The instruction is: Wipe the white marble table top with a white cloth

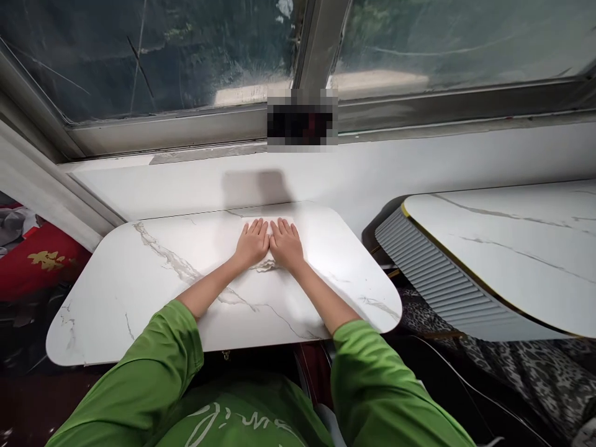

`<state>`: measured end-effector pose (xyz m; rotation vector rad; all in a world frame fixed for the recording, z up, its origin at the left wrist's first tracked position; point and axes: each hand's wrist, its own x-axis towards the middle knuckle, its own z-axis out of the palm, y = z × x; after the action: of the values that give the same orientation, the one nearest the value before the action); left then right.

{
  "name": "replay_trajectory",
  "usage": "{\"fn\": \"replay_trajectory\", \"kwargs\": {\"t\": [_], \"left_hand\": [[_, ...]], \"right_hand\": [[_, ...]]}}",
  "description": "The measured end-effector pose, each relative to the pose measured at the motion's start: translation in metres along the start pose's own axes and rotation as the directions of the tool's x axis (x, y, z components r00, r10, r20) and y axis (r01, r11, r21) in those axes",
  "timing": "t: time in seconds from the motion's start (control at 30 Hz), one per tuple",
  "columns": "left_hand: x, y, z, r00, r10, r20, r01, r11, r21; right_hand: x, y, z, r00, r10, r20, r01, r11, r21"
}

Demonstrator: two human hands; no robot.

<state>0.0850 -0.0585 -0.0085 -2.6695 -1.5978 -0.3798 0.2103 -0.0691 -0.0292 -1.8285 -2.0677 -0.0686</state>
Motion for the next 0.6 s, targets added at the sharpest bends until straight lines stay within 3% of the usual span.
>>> {"fn": "replay_trajectory", "kwargs": {"t": [0.23,0.33,0.47,0.6], "left_hand": [[-0.111,0.0,-0.027,0.987,0.155,0.048,-0.159,0.984,0.077],[-0.14,-0.005,-0.039,0.977,0.199,0.08,-0.205,0.977,0.064],[-0.136,-0.015,-0.046,0.975,0.151,0.16,-0.151,0.988,-0.014],[-0.097,-0.039,-0.038,0.981,0.052,0.188,-0.044,0.998,-0.043]], "right_hand": [[-0.097,-0.047,-0.02,0.978,-0.205,-0.023,0.204,0.978,-0.042],[-0.118,-0.061,-0.026,0.963,-0.266,-0.048,0.265,0.964,-0.03],[-0.113,-0.071,-0.023,0.961,-0.271,-0.059,0.271,0.962,0.005],[-0.075,-0.076,-0.008,0.978,-0.21,0.0,0.21,0.977,0.043]]}}
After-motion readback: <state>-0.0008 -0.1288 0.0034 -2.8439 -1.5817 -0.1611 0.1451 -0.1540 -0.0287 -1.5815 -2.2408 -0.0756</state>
